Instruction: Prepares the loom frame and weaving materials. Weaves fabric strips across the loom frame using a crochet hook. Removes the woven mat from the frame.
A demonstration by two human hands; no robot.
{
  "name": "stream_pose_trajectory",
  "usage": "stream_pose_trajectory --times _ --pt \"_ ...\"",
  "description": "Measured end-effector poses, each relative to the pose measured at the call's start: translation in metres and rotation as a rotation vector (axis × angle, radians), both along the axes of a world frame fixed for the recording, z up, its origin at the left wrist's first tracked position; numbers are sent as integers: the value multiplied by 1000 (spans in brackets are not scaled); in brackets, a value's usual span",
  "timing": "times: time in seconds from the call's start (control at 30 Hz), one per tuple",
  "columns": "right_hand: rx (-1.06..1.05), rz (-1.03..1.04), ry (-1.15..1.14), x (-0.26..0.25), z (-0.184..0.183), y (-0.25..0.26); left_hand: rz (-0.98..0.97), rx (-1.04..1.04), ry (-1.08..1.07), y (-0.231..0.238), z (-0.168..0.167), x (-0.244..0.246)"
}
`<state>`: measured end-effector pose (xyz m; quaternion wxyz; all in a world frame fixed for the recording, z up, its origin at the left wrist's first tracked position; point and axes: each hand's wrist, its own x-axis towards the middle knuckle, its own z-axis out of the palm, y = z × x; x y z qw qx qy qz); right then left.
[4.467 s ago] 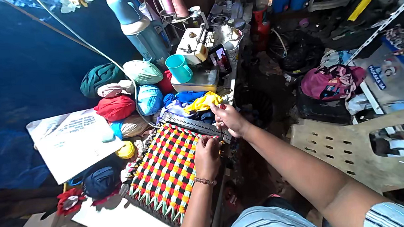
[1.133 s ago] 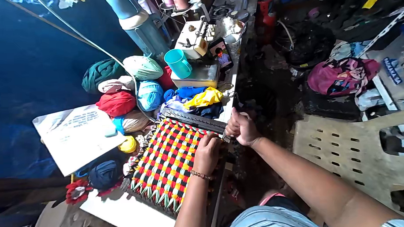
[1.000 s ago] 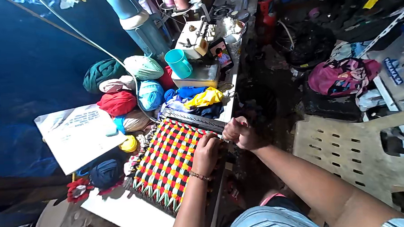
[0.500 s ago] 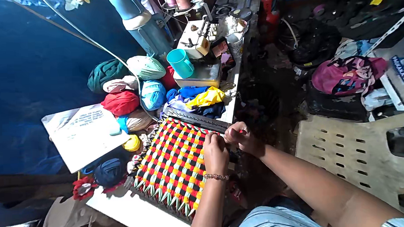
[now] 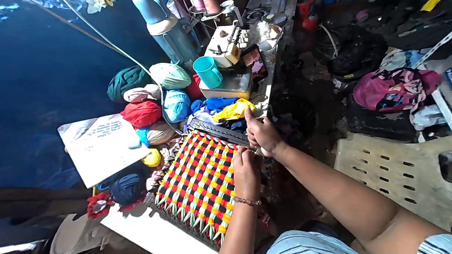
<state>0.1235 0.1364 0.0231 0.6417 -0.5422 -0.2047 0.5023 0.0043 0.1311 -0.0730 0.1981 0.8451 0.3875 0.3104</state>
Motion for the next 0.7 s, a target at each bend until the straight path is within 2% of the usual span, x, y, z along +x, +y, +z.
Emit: stream_pose_trajectory --times 0.17,0.3,0.53,0.63,0.7 --pt "10 193 -285 8 -14 5 9 -139 -11 4 6 -1" --pt "22 269 -384 14 -20 6 12 -289 11 10 23 -7" --pt "-20 179 -681 6 -19 21 -19 -235 -5 14 20 -16" --pt "-130 156 -697 3 -8 26 -44 -102 -13 13 13 -16" --pt "-154 50 -620 4 -13 29 -54 -45 -23 15 10 -18"
